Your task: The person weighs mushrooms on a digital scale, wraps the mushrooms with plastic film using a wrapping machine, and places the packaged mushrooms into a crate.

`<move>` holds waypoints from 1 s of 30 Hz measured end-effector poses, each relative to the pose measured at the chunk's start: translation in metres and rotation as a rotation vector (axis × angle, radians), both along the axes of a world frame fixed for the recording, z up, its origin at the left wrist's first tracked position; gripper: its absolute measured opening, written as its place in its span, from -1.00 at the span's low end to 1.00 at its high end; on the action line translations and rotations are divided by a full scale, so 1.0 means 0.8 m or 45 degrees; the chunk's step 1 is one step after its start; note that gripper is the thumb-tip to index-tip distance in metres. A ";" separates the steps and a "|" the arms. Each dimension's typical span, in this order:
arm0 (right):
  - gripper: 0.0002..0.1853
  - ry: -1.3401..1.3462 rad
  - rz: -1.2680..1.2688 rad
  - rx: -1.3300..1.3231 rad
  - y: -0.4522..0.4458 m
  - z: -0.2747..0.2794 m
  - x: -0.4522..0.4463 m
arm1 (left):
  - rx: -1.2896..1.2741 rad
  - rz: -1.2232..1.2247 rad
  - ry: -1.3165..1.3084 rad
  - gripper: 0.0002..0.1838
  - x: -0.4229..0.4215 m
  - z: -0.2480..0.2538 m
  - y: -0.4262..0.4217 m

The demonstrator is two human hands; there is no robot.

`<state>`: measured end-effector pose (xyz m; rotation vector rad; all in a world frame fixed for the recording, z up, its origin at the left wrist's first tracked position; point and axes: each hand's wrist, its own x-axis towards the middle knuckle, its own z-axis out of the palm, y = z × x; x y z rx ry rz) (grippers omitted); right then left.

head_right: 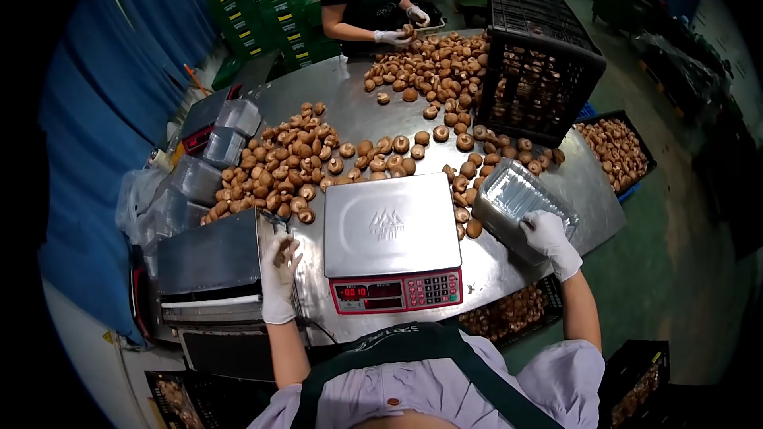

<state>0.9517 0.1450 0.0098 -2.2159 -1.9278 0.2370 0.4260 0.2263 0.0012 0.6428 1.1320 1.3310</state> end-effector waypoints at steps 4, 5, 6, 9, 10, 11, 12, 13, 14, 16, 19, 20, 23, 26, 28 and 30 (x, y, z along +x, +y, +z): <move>-0.85 0.108 -0.067 0.138 0.002 0.011 0.004 | -0.149 0.146 -0.081 -0.73 0.008 -0.036 0.002; -0.91 0.140 -0.129 0.261 0.004 0.025 -0.003 | -0.214 0.183 -0.093 -0.74 0.008 -0.037 0.003; -0.91 0.143 -0.129 0.256 0.006 0.041 -0.010 | -0.219 0.184 -0.089 -0.74 0.003 -0.040 0.006; -0.90 0.244 -0.082 0.810 0.024 0.113 -0.072 | -0.166 0.307 0.143 -0.80 -0.003 -0.032 0.013; -0.88 0.266 0.104 0.913 0.035 0.129 -0.103 | -0.109 0.322 0.297 -0.81 0.005 -0.022 0.013; -0.85 0.211 0.336 0.857 0.045 0.120 -0.123 | -0.079 0.359 0.305 -0.80 0.015 -0.008 0.015; -0.82 0.159 0.565 0.799 0.055 0.106 -0.144 | -0.046 0.396 0.314 -0.80 0.024 0.000 0.019; -0.73 0.273 0.778 0.655 0.066 0.095 -0.170 | -0.054 0.385 0.317 -0.80 0.031 -0.005 0.026; -0.74 0.322 0.958 0.546 0.078 0.067 -0.193 | 0.115 0.457 0.422 -0.79 0.037 -0.012 0.034; -0.83 0.112 1.120 0.148 0.091 -0.020 -0.231 | 0.284 0.522 0.528 -0.78 0.056 -0.012 0.044; -0.78 0.272 1.176 0.008 0.117 -0.011 -0.242 | 0.436 0.052 1.219 -0.69 0.083 -0.019 0.048; -0.74 0.383 1.108 -0.074 0.136 0.015 -0.239 | 0.383 -0.124 1.297 -0.63 0.094 -0.012 0.046; -0.73 0.469 0.813 0.031 0.211 0.030 -0.225 | 0.408 -0.365 1.539 -0.47 0.107 -0.026 0.046; -0.74 0.216 0.677 0.263 0.325 -0.010 -0.198 | 0.391 -0.424 1.642 -0.40 0.111 -0.019 0.049; -0.46 -0.015 0.664 0.074 0.394 -0.056 -0.181 | 0.304 -0.335 1.478 -0.40 0.109 -0.007 0.052; -0.41 -0.036 0.794 0.041 0.433 -0.107 -0.167 | 0.267 -0.304 1.485 -0.43 0.102 -0.003 0.054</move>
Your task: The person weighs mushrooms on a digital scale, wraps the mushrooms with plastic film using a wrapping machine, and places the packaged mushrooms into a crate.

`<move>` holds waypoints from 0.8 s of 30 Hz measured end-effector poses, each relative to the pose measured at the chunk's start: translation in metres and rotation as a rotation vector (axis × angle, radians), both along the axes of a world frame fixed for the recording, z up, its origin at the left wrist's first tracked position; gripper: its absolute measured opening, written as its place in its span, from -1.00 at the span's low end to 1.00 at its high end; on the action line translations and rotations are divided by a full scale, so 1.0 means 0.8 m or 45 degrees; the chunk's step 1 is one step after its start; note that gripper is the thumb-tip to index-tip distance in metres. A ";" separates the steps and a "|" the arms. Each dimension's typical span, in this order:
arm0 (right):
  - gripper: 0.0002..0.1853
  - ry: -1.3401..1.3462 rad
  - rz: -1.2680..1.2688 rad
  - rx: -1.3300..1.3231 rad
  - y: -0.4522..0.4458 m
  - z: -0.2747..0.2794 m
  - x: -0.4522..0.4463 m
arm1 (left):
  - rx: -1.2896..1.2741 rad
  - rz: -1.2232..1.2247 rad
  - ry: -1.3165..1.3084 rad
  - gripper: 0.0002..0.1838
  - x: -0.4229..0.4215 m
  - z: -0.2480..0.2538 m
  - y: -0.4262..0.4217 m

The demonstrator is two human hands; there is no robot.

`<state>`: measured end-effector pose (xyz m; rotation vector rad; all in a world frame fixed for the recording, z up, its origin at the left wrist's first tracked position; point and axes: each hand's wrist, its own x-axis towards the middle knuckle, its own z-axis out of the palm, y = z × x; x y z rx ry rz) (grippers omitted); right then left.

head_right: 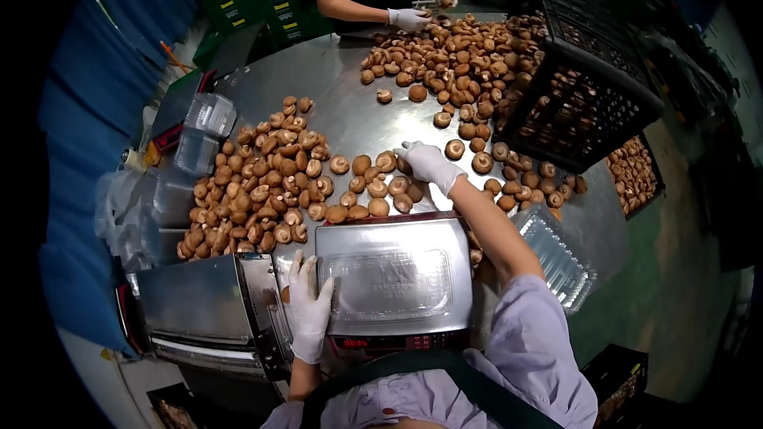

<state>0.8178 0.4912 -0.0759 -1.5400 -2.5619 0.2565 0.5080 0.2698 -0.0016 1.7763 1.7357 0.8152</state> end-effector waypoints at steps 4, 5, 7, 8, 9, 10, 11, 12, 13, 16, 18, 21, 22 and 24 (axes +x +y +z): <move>-0.41 0.114 -0.073 -0.130 0.018 -0.027 -0.006 | -0.006 0.120 0.032 -0.49 -0.015 0.001 0.001; -0.40 0.174 -0.125 -0.214 0.017 -0.023 -0.007 | -0.024 0.184 0.032 -0.49 -0.022 -0.009 0.000; -0.39 0.327 -0.251 -0.343 0.004 0.000 -0.006 | -0.058 0.266 0.065 -0.49 -0.032 -0.026 -0.005; -0.38 0.421 -0.316 -0.386 -0.006 0.018 -0.008 | -0.064 0.250 0.061 -0.49 -0.035 -0.032 -0.008; -0.36 0.498 -0.337 -0.397 -0.014 0.032 -0.009 | -0.111 0.305 0.034 -0.49 -0.039 -0.037 -0.011; -0.35 0.483 -0.496 -0.630 -0.029 0.083 -0.021 | -0.156 0.361 0.011 -0.49 -0.043 -0.044 -0.014; -0.35 0.529 -0.484 -0.603 -0.037 0.089 -0.018 | -0.169 0.372 0.060 -0.50 -0.049 -0.054 -0.018; -0.36 0.575 -0.469 -0.571 -0.044 0.094 -0.015 | -0.164 0.361 0.062 -0.50 -0.059 -0.072 -0.025; -0.40 0.691 -0.468 -0.620 -0.059 0.108 -0.015 | -0.194 0.290 0.248 -0.52 -0.072 -0.094 -0.032; -0.46 1.215 -0.389 -0.824 -0.102 0.132 -0.011 | -0.352 0.096 0.443 -0.57 -0.082 -0.102 -0.042; -0.49 1.465 -0.383 -0.966 -0.130 0.138 -0.008 | -0.481 -0.032 0.459 -0.59 -0.081 -0.098 -0.046; -0.47 1.253 -0.520 -0.629 -0.177 0.150 -0.012 | -0.360 -0.025 0.568 -0.61 -0.071 -0.095 -0.054; -0.42 1.145 -0.527 -0.520 -0.193 0.157 -0.014 | -0.368 -0.003 0.525 -0.61 -0.071 -0.096 -0.053; -0.40 0.838 -0.471 -0.386 -0.223 0.166 -0.013 | -0.366 0.007 0.485 -0.60 -0.072 -0.098 -0.052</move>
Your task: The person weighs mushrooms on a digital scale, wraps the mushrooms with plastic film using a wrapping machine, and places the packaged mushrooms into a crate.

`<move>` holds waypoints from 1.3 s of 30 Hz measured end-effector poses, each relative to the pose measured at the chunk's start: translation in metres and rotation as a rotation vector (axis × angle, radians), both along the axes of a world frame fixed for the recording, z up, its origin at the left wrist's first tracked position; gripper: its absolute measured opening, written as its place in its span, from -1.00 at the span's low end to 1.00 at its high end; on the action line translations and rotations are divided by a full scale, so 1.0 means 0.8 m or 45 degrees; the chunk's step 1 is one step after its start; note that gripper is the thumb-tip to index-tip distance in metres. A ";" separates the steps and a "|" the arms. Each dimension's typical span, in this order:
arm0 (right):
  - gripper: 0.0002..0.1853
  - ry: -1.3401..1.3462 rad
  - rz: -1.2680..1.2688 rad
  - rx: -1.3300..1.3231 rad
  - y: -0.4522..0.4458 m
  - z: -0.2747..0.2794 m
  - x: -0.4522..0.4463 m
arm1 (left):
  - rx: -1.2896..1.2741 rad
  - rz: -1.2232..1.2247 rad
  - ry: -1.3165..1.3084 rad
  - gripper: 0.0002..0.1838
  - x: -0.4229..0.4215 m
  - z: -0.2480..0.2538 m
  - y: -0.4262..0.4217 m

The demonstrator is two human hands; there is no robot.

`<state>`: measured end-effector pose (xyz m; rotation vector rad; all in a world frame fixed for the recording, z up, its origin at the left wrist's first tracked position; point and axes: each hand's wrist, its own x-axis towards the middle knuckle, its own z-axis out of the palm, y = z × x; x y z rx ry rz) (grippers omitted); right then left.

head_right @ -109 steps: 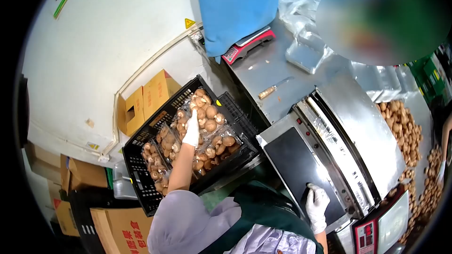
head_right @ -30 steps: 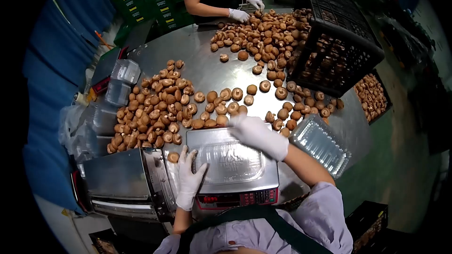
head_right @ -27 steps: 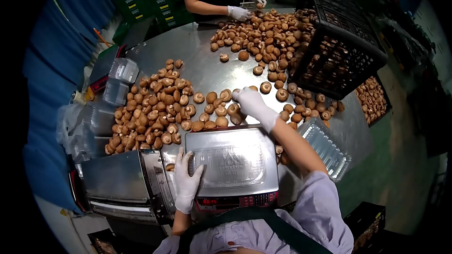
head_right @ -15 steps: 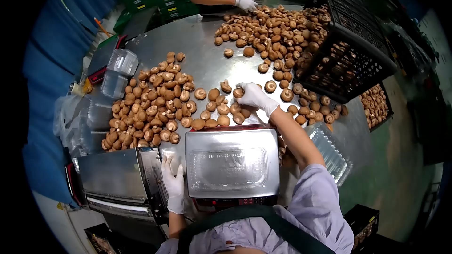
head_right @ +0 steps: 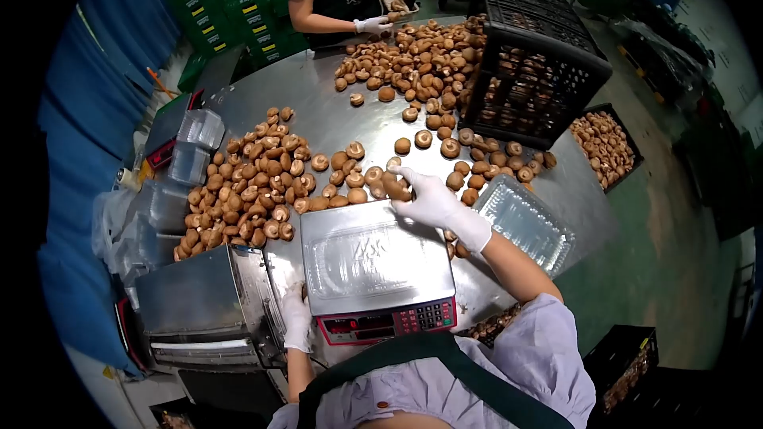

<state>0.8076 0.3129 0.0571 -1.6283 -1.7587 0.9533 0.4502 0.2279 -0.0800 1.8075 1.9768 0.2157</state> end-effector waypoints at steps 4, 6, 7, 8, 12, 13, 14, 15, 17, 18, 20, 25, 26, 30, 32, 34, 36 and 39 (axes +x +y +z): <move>-0.50 -0.337 -0.073 0.314 -0.048 0.012 0.005 | -0.013 0.022 0.027 -0.63 0.003 -0.005 0.004; -0.53 -0.391 -0.108 0.434 -0.068 0.011 0.011 | 0.056 0.030 0.031 -0.65 0.002 -0.011 0.003; -0.56 -0.445 -0.130 0.557 -0.077 0.014 0.014 | 0.149 0.020 0.042 -0.66 0.001 -0.019 0.001; -0.56 -0.445 -0.141 0.556 -0.088 0.017 0.016 | 0.150 0.009 0.043 -0.66 0.000 -0.026 0.002; -0.59 -0.566 -0.207 0.530 -0.131 0.019 0.028 | 0.198 0.031 0.068 -0.67 -0.002 -0.040 0.001; -0.60 -0.555 -0.154 0.434 -0.146 0.022 0.032 | 0.223 0.017 0.078 -0.67 -0.003 -0.041 0.001; -0.60 -0.540 -0.093 0.346 -0.163 0.026 0.036 | 0.218 0.028 0.087 -0.67 -0.005 -0.043 0.001; -0.62 -0.524 -0.012 0.176 -0.182 0.023 0.044 | 0.208 0.015 0.068 -0.67 -0.006 -0.045 0.001; -0.66 -0.592 0.103 -0.312 -0.218 0.029 0.056 | 0.211 0.030 -0.013 -0.68 -0.008 -0.044 0.002; -0.64 -0.638 0.133 -0.585 -0.234 0.030 0.061 | 0.223 0.066 -0.111 -0.71 -0.012 -0.049 0.003; -0.58 -0.763 0.229 -0.752 -0.277 -0.019 0.095 | 0.280 0.188 -0.221 -0.71 -0.008 -0.034 0.000; -0.47 -0.926 -0.104 -0.812 -0.305 -0.033 0.113 | 0.247 0.488 -0.781 -0.66 -0.029 -0.061 0.032; -0.47 -0.924 -0.086 -0.815 -0.297 -0.025 0.109 | 0.215 0.526 -0.878 -0.66 -0.029 -0.053 0.043; -0.55 -0.331 -0.047 -0.339 -0.221 0.015 0.084 | -0.036 0.895 -1.491 -0.56 -0.016 -0.034 0.083; -0.52 -0.289 -0.024 -0.086 -0.166 0.029 0.071 | -0.094 1.057 -1.628 -0.51 -0.010 -0.037 0.094; -0.49 -0.176 -0.121 -0.181 -0.095 0.039 0.054 | -0.194 1.218 -1.833 -0.42 -0.018 -0.053 0.125; -0.41 -0.084 -0.089 -0.152 -0.017 0.006 0.057 | -0.189 1.004 -1.989 -0.61 -0.018 -0.050 0.138; -0.19 -0.370 0.102 -0.193 0.088 -0.063 0.054 | -0.337 1.036 -2.166 -0.68 -0.019 -0.057 0.168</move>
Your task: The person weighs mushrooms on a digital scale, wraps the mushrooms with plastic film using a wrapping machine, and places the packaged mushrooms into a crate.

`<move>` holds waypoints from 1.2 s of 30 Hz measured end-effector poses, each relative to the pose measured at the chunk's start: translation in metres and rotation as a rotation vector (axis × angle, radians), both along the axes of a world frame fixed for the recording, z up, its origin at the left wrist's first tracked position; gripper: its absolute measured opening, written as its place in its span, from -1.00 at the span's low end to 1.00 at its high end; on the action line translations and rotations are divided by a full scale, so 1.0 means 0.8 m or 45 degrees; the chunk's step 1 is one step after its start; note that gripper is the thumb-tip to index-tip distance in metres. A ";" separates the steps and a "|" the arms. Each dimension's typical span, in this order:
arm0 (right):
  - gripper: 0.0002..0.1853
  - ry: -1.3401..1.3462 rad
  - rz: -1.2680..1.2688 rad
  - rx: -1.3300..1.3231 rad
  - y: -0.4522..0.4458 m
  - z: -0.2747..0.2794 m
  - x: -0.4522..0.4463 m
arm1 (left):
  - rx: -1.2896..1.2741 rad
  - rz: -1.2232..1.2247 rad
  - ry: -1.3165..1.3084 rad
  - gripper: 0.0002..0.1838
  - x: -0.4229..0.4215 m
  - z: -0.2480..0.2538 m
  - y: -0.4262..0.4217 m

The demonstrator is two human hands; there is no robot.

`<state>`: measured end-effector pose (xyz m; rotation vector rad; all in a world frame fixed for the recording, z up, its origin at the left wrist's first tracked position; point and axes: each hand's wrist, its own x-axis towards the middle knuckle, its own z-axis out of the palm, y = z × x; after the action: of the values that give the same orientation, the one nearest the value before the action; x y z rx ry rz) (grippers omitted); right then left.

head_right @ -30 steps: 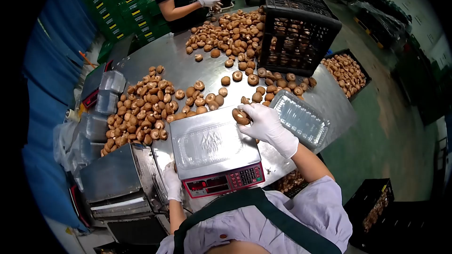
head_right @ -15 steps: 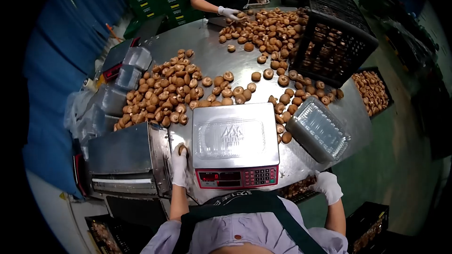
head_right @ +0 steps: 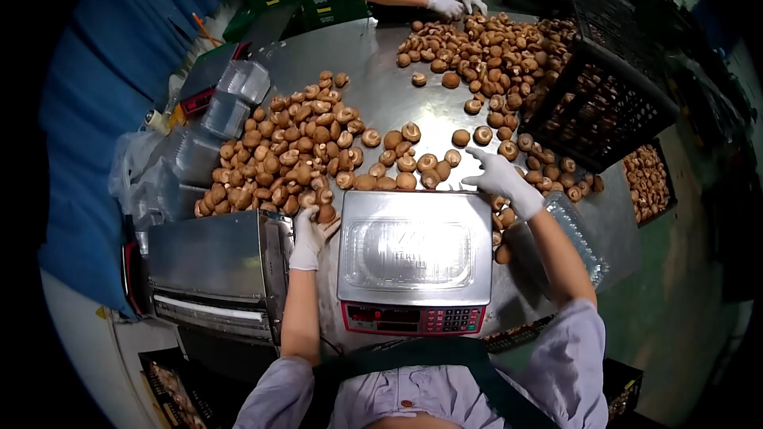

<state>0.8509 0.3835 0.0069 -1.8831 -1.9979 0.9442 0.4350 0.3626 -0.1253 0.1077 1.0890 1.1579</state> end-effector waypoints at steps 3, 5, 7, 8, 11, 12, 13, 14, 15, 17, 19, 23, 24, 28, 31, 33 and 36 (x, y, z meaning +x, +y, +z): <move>-0.05 -0.206 0.046 -0.311 0.053 -0.041 -0.029 | 0.094 -0.039 -0.111 -0.44 0.002 -0.005 0.014; 0.15 -0.151 0.211 -0.284 0.075 -0.091 -0.033 | 0.171 -0.075 -0.226 -0.35 0.013 0.018 0.021; 0.26 -0.032 0.170 -0.230 0.080 -0.107 -0.049 | 0.190 -0.193 -0.214 -0.30 0.020 0.026 0.035; 0.26 0.029 0.153 -0.232 0.079 -0.095 -0.061 | 0.254 -0.213 -0.266 -0.30 0.028 0.028 0.044; 0.25 0.265 0.165 -0.226 0.085 -0.097 -0.081 | 0.378 -0.313 -0.284 -0.27 0.056 0.027 0.086; 0.25 0.283 0.157 -0.313 0.092 -0.097 -0.081 | 0.435 -0.382 -0.242 -0.25 0.064 0.026 0.097; 0.26 0.303 0.150 -0.397 0.097 -0.080 -0.091 | 0.441 -0.390 -0.249 -0.25 0.068 0.029 0.103; 0.25 0.488 0.147 -0.437 0.102 -0.084 -0.096 | 0.344 -0.449 -0.183 -0.26 0.071 0.039 0.109; 0.25 0.548 0.121 -0.544 0.110 -0.085 -0.105 | 0.260 -0.510 -0.113 -0.27 0.075 0.046 0.119; 0.20 0.584 0.328 -0.342 0.124 -0.112 -0.129 | 0.375 -0.462 -0.066 -0.29 0.084 0.012 0.139; 0.20 0.609 0.278 -0.365 0.133 -0.099 -0.152 | 0.564 -0.595 0.081 -0.18 0.081 -0.008 0.152; 0.18 0.871 0.305 -0.644 0.145 -0.080 -0.168 | 0.489 -0.628 0.223 -0.16 0.092 0.032 0.140; 0.15 0.884 0.247 -0.764 0.147 -0.084 -0.168 | 0.525 -0.608 0.238 -0.14 0.094 0.031 0.136; 0.09 0.945 0.223 -0.931 0.157 -0.098 -0.168 | 0.575 -0.532 0.295 -0.14 0.105 0.055 0.125; 0.07 0.992 0.277 -0.786 0.149 -0.079 -0.178 | 0.662 -0.543 0.426 -0.20 0.105 0.059 0.134; 0.05 0.992 0.308 -0.746 0.149 -0.070 -0.182 | 0.698 -0.481 0.523 -0.27 0.109 0.066 0.134; 0.04 1.054 0.337 -0.480 0.150 -0.065 -0.183 | 0.704 -0.462 0.629 -0.29 0.112 0.097 0.136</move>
<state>0.7041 0.5031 -0.0451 -1.0478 -1.6157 1.8895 0.5244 0.4714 -0.0479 1.0262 1.0823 1.0944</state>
